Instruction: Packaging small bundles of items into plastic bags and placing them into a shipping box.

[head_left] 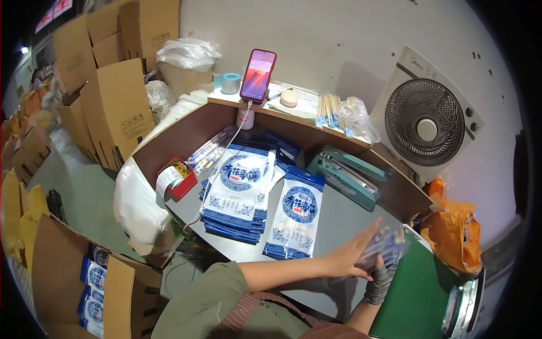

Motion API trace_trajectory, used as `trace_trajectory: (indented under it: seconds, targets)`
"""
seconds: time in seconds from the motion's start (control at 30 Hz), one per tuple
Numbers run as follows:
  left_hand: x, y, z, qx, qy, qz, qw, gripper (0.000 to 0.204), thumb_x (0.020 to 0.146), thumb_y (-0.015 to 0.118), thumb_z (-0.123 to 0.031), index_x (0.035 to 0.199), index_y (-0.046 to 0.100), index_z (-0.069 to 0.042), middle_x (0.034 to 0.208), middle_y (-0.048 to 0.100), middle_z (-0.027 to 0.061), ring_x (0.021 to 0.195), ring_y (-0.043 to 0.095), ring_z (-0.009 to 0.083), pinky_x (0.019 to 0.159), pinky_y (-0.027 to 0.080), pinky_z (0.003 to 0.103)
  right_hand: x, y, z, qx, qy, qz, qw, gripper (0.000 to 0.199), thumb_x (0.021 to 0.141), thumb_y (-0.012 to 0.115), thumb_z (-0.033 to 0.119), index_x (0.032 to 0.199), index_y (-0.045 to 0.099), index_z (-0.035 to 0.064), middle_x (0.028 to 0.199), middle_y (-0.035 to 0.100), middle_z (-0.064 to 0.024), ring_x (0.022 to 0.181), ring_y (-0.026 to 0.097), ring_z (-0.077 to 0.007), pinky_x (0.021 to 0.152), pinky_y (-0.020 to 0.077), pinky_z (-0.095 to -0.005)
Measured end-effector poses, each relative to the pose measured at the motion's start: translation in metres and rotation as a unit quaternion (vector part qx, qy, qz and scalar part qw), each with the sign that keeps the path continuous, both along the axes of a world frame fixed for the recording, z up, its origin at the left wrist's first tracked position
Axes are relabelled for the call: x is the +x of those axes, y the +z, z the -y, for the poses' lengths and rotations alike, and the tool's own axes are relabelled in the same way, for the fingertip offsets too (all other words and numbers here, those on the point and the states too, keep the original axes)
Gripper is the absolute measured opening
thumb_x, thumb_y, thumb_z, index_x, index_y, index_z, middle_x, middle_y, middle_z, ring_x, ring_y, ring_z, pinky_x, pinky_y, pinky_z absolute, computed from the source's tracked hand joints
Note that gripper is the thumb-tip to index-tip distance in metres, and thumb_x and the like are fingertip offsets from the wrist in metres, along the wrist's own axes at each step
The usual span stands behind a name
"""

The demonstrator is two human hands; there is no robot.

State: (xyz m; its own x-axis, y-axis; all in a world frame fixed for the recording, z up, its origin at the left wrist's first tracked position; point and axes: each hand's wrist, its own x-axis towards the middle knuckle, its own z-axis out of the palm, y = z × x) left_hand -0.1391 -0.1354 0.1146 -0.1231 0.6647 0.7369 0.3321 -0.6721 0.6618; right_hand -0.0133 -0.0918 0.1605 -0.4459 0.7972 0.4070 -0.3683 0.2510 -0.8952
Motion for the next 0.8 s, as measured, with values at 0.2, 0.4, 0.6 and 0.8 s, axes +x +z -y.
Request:
trace_trajectory:
  seconds: [0.2,0.4,0.6,0.8]
  targets:
    - [-0.01,-0.022,0.012,-0.294,-0.148,-0.033,0.944,0.115,0.07,0.078,-0.014,0.151,-0.004,-0.009,0.135,0.044,0.0244,0.12,0.049,0.0357,0.097,0.044,0.039,-0.003,-0.026,0.014,0.014,-0.044,0.123,0.991,0.101,0.064,0.083,0.028,0.145,0.026,0.0033,0.124,0.049,-0.0124,0.107,0.051,-0.0201,0.091,0.0446,-0.034]
    - [-0.008,-0.042,0.065,-0.311,-0.345,0.125,0.877,0.071,0.078,0.073,-0.017,0.137,0.036,-0.005,0.103,0.061,0.0104,0.095,0.058,0.017,0.086,0.047,0.033,-0.001,-0.041,0.039,0.027,-0.108,0.061,0.992,0.086,0.066,0.079,0.022,0.139,0.038,0.0018,0.12,0.049,-0.0105,0.108,0.05,-0.0209,0.095,0.0429,-0.0361]
    - [-0.015,-0.075,0.121,-0.471,-0.393,0.192,0.766,0.041,0.089,0.066,-0.027,0.118,0.056,0.0,0.099,0.064,0.0072,0.091,0.06,0.0134,0.082,0.049,0.032,-0.016,-0.06,0.046,-0.116,0.167,0.186,0.961,0.044,0.073,0.073,0.023,0.109,0.058,0.0006,0.09,0.064,-0.0113,0.081,0.063,-0.0217,0.076,0.0524,-0.0355]
    - [-0.132,-0.053,0.186,-0.277,0.191,-0.167,0.927,0.039,0.083,0.067,-0.015,0.119,0.057,-0.005,0.107,0.063,0.0126,0.101,0.061,0.0305,0.088,0.049,0.037,-0.025,-0.099,0.062,-0.293,0.202,0.089,0.93,0.02,0.076,0.068,0.016,0.084,0.062,-0.0009,0.08,0.064,-0.0114,0.066,0.063,-0.0185,0.06,0.0533,-0.0304]
